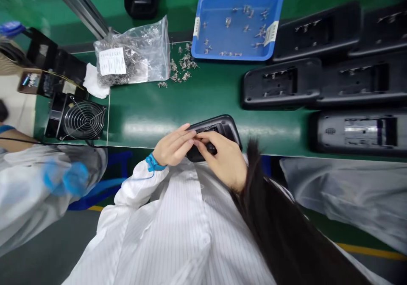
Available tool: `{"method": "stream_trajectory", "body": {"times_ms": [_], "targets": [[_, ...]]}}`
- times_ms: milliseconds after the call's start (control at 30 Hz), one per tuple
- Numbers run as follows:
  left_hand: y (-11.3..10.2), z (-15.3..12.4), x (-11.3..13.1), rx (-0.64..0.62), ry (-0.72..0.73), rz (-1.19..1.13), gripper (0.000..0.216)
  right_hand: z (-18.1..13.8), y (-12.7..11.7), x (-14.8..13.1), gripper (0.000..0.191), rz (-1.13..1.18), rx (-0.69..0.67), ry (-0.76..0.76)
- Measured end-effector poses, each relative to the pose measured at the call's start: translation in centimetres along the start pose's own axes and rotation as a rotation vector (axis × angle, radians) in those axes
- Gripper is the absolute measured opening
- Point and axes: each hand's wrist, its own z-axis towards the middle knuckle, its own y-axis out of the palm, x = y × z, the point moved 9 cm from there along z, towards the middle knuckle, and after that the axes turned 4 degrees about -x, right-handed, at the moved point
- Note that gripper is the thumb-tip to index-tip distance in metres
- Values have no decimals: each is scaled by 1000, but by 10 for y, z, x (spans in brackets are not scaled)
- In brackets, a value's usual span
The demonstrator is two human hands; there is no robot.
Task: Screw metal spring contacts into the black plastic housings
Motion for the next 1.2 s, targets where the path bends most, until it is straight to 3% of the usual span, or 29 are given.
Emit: {"method": "stream_trajectory", "body": {"times_ms": [133, 300, 400, 600, 700, 800, 933, 1033, 1200], "targets": [[-7, 5, 3, 1, -12, -72, 30, -2, -7, -9, 15, -15, 38, -80], [-7, 10, -21, 16, -368, -343, 23, -11, -14, -8, 21, -172, 33, -85], [8, 14, -23, -85, -458, -533, 11, -17, -18, -6, 23, -261, 57, -93], [31, 13, -31, -260, -601, -766, 13, -18, -23, -3, 22, -353, 73, -127], [28, 14, -30, -257, -568, -705, 21, -25, -27, -11, 19, -312, 114, -206], [18, 15, -29, -157, -561, -434, 23, -38, -29, -14, 14, -320, 190, -219], [39, 19, -28, -223, -593, -171, 18, -47, -9, -9, 21, -457, 135, -217], [58, 22, -35, -272, -622, -149, 17, -42, 1, -3, 18, -505, 68, -182], [67, 25, -46, -322, -604, -208, 17, -34, -1, -4, 16, -475, 78, -189]]}}
